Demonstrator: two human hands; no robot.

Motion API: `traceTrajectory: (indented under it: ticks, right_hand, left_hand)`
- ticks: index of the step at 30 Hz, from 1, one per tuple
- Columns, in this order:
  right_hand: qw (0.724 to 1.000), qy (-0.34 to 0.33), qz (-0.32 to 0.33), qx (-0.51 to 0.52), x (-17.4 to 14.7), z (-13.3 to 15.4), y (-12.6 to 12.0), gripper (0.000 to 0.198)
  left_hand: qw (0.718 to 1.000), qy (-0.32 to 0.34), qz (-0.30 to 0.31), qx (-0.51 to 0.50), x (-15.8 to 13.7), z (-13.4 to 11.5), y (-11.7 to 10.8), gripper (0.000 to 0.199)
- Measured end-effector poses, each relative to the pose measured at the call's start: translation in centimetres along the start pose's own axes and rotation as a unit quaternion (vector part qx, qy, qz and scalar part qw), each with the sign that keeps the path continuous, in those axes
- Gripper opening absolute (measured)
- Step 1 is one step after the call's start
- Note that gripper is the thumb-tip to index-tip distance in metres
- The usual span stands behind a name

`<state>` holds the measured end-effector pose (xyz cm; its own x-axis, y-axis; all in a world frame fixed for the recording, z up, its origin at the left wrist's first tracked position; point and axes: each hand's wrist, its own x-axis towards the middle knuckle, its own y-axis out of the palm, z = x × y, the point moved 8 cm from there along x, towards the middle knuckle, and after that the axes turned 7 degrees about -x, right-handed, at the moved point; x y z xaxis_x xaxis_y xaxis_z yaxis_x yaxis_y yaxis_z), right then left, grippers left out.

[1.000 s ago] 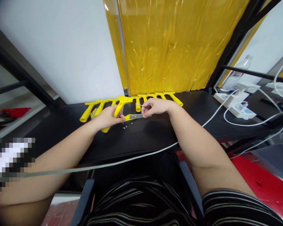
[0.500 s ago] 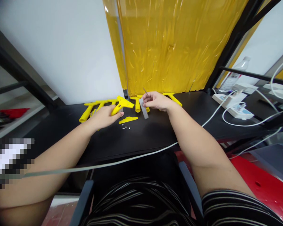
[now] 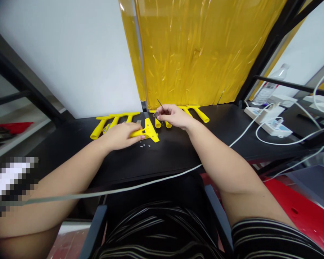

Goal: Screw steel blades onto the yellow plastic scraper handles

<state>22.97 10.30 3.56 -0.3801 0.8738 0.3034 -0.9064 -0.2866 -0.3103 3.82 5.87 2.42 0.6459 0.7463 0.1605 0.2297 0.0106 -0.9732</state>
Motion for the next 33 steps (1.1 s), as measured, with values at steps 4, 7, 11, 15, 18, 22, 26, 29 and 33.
traceTrajectory:
  ticks: [4, 7, 11, 15, 18, 22, 26, 29, 33]
  right_hand:
    - [0.999, -0.037, -0.007, -0.004, -0.1, 0.7, -0.4, 0.039]
    - [0.999, -0.034, 0.007, 0.032, -0.3, 0.9, -0.3, 0.042]
    - [0.998, -0.021, 0.011, 0.061, -0.5, 1.1, -0.1, 0.031]
    - [0.998, -0.010, 0.000, 0.064, -0.4, 0.9, -0.2, 0.028]
    - [1.000, -0.011, -0.007, 0.021, -0.3, 0.4, -0.3, 0.031]
    - [1.000, -0.007, 0.020, -0.007, -0.2, -0.4, 0.5, 0.040]
    - [0.999, 0.027, 0.034, 0.022, -0.2, -1.2, 1.4, 0.054]
    - [0.997, 0.050, 0.062, 0.019, -0.2, -1.4, 2.5, 0.045]
    - [0.993, 0.073, 0.090, 0.010, -0.3, -1.7, 3.7, 0.037]
  left_hand:
    - [1.000, -0.026, 0.002, 0.005, -0.2, 0.2, -0.2, 0.041]
    - [0.999, -0.043, 0.001, -0.002, -0.4, 0.4, -0.4, 0.049]
    - [0.998, -0.024, -0.036, -0.045, -0.5, 0.5, -1.2, 0.052]
    - [0.988, -0.024, -0.077, -0.129, -0.4, 1.0, -2.1, 0.039]
    - [0.975, -0.037, -0.077, -0.207, -0.1, 1.5, -2.0, 0.035]
    - [0.967, -0.054, -0.073, -0.237, 0.2, 2.0, -1.6, 0.035]
    - [0.963, -0.062, -0.076, -0.250, 0.1, 2.3, -1.0, 0.042]
    - [0.967, -0.049, -0.087, -0.237, 0.1, 2.2, -0.8, 0.047]
    - [0.972, -0.019, -0.083, -0.221, 0.2, 1.8, -0.5, 0.046]
